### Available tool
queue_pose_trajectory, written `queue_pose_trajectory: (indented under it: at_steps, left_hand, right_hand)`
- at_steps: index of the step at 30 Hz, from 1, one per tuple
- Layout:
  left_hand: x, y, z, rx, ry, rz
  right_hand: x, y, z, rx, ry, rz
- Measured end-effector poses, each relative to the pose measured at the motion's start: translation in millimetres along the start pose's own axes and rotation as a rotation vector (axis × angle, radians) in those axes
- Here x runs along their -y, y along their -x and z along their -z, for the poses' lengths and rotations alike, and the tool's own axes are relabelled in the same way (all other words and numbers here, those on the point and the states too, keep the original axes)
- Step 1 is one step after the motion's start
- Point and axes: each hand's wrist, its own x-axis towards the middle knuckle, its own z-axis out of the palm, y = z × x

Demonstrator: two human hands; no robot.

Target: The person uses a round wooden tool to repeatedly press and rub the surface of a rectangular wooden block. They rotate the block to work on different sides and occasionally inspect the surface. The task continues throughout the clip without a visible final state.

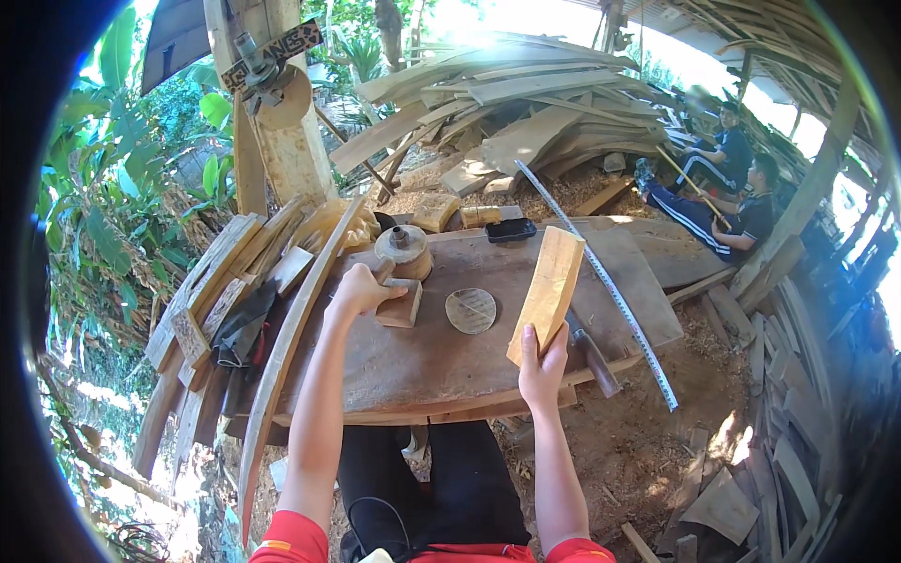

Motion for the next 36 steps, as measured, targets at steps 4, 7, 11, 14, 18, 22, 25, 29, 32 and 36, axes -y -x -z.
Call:
queue_pose_trajectory:
  at_steps: [4, 7, 11, 14, 18, 22, 25, 29, 32, 36]
  left_hand:
    - [2, -7, 2, 0.048, 0.03, -0.019]
    - [-2, -5, 5, 0.106, 0.035, 0.012]
    - [-13, 0, 11, 0.166, 0.049, 0.051]
    - [-13, -1, 16, 0.201, 0.046, 0.056]
    - [-14, -4, 14, 0.213, 0.01, 0.043]
    - [-4, -5, 3, 0.13, 0.02, -0.038]
    - [-6, -8, 3, 0.178, 0.029, -0.033]
    - [-1, -11, -5, 0.107, -0.029, -0.101]
    - [-4, -7, -10, 0.047, -0.094, -0.154]
    - [-2, -8, -7, 0.038, -0.095, -0.127]
  right_hand:
    - [-1, 2, -2, -0.001, -0.018, -0.001]
    - [-4, 1, 1, 0.004, -0.011, 0.009]
    - [-5, 0, 3, 0.006, -0.005, -0.007]
    - [-4, -1, 2, 0.003, -0.014, 0.001]
    - [-3, -1, 1, -0.002, -0.019, 0.0]
    - [-1, 2, -1, -0.001, -0.015, -0.001]
    - [-3, 0, 2, 0.005, -0.012, -0.011]
    - [-5, 1, 2, 0.008, -0.003, -0.013]
    - [-3, 2, 2, 0.001, -0.003, -0.001]
    - [2, 1, -3, 0.024, -0.032, 0.011]
